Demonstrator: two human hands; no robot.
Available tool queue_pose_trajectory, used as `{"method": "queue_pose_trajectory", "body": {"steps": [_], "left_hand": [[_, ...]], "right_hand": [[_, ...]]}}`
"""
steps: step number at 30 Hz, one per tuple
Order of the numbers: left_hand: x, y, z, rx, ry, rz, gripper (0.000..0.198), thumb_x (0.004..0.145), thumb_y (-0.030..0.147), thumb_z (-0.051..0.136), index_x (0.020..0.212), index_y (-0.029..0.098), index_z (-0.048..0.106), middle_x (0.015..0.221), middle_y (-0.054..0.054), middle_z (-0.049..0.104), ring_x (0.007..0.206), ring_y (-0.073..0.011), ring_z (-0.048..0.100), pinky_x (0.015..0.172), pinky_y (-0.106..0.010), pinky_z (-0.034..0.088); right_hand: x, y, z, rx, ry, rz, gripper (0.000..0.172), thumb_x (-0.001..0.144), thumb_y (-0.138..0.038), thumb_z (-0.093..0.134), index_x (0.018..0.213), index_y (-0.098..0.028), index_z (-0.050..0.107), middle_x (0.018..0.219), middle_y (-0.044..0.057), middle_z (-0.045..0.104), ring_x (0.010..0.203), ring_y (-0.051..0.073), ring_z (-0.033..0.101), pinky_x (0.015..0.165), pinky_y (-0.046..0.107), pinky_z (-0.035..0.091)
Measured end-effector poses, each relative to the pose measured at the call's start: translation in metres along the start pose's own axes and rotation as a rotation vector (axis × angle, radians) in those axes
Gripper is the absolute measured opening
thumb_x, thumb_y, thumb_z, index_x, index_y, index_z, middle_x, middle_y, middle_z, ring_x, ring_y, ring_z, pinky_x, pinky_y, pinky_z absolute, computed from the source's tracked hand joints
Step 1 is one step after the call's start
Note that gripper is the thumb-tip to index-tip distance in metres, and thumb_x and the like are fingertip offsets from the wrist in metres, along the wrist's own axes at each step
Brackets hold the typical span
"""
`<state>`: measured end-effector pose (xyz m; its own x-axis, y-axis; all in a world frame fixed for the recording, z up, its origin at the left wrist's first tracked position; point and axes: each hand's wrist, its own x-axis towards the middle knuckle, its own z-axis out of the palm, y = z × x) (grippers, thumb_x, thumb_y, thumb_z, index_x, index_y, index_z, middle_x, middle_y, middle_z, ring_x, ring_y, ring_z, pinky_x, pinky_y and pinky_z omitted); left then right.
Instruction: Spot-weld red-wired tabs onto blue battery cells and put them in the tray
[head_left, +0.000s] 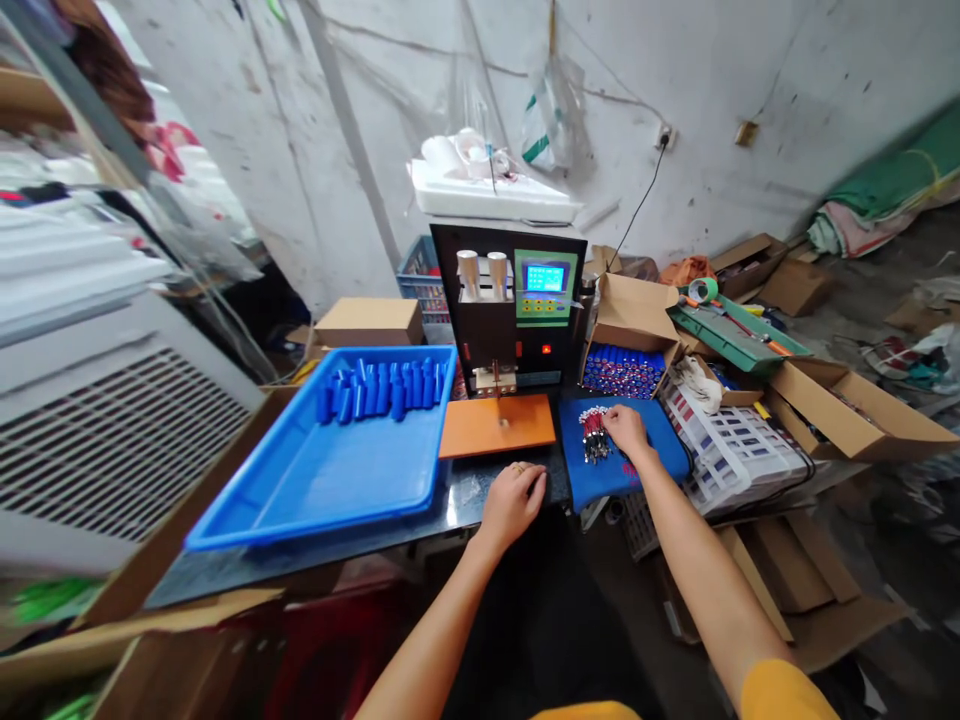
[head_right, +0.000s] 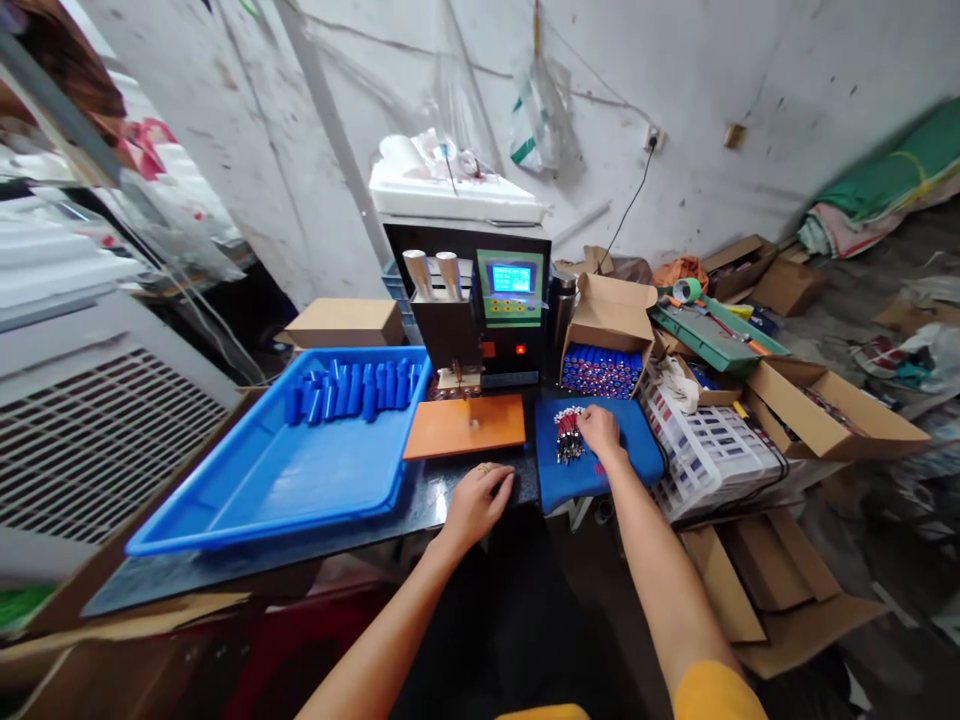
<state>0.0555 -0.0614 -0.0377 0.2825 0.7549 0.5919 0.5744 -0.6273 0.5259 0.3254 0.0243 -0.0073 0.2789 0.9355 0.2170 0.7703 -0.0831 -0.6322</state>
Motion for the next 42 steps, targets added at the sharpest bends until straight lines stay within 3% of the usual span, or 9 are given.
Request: {"method": "queue_pose_trajectory", "body": {"steps": [5,10,14,17,22,27,31,35,42], "left_hand": [[-0.001,-0.001,0.001,-0.002,-0.013,-0.005,0.022,0.093,0.027,0.049,0.098,0.020,0.069,0.090,-0.008,0.070,0.084,-0.0203,0.066,0.080,-0.036,0.055],[0.002,0.003,-0.002,-0.100,0.012,-0.045,0.021,0.092,0.029,0.051,0.098,0.021,0.070,0.093,-0.008,0.072,0.087,-0.0208,0.067,0.081,-0.037,0.055],[0.012,0.024,-0.008,-0.335,0.106,-0.235,0.023,0.091,0.036,0.056,0.102,0.022,0.071,0.099,-0.007,0.074,0.090,-0.0200,0.069,0.084,-0.035,0.056],[0.027,0.044,-0.011,-0.569,0.102,-0.422,0.029,0.087,0.042,0.060,0.100,0.019,0.072,0.093,-0.007,0.075,0.082,-0.0193,0.069,0.078,-0.033,0.056],[0.047,0.056,-0.012,-0.892,0.056,-0.620,0.043,0.076,0.052,0.069,0.092,0.012,0.073,0.078,-0.008,0.073,0.063,-0.0144,0.062,0.059,-0.025,0.049],[0.046,0.050,-0.018,-0.977,0.097,-0.660,0.043,0.070,0.053,0.073,0.081,0.012,0.070,0.071,-0.005,0.068,0.056,-0.0106,0.054,0.056,-0.023,0.042],[0.041,0.040,-0.029,-0.871,0.107,-0.601,0.034,0.077,0.048,0.066,0.075,0.014,0.063,0.066,0.000,0.060,0.059,-0.0100,0.050,0.060,-0.024,0.040],[0.040,0.028,-0.047,-0.621,0.082,-0.507,0.026,0.085,0.039,0.057,0.072,0.016,0.054,0.066,0.003,0.051,0.063,-0.0098,0.045,0.062,-0.023,0.036],[0.042,0.015,-0.077,-0.432,-0.046,-0.460,0.023,0.088,0.034,0.051,0.073,0.016,0.053,0.064,0.004,0.049,0.060,-0.0095,0.043,0.058,-0.023,0.034]], "right_hand": [[0.005,0.002,-0.013,0.432,0.022,0.084,0.025,0.070,-0.039,0.063,0.057,-0.018,0.057,0.050,-0.002,0.054,0.050,0.013,0.048,0.050,0.024,0.035],[0.002,-0.025,-0.037,0.909,0.015,0.242,0.031,0.062,-0.043,0.071,0.061,-0.019,0.050,0.052,-0.005,0.047,0.040,0.006,0.034,0.036,0.019,0.020],[-0.016,-0.057,-0.033,1.087,-0.003,0.222,0.032,0.063,-0.040,0.074,0.062,-0.019,0.050,0.054,-0.005,0.045,0.042,0.006,0.036,0.035,0.017,0.020],[-0.037,-0.082,-0.019,1.180,-0.077,0.196,0.031,0.065,-0.040,0.074,0.064,-0.019,0.051,0.054,-0.005,0.044,0.043,0.005,0.035,0.036,0.017,0.020],[-0.066,-0.117,0.004,1.228,-0.158,0.133,0.030,0.068,-0.042,0.074,0.071,-0.019,0.054,0.054,-0.006,0.044,0.044,0.006,0.035,0.037,0.018,0.022],[-0.081,-0.133,0.015,1.222,-0.223,0.109,0.031,0.071,-0.046,0.073,0.074,-0.020,0.056,0.050,-0.008,0.041,0.041,0.006,0.032,0.039,0.019,0.026],[-0.084,-0.135,0.019,1.151,-0.313,0.065,0.032,0.073,-0.049,0.071,0.077,-0.020,0.057,0.052,-0.007,0.044,0.043,0.007,0.034,0.040,0.020,0.025],[-0.085,-0.134,0.023,0.976,-0.463,-0.077,0.030,0.074,-0.047,0.070,0.077,-0.019,0.060,0.055,-0.005,0.048,0.048,0.009,0.039,0.044,0.022,0.029],[-0.078,-0.144,0.032,0.799,-0.495,-0.242,0.028,0.075,-0.045,0.069,0.072,-0.018,0.063,0.062,0.000,0.058,0.058,0.014,0.050,0.054,0.026,0.039]]}}
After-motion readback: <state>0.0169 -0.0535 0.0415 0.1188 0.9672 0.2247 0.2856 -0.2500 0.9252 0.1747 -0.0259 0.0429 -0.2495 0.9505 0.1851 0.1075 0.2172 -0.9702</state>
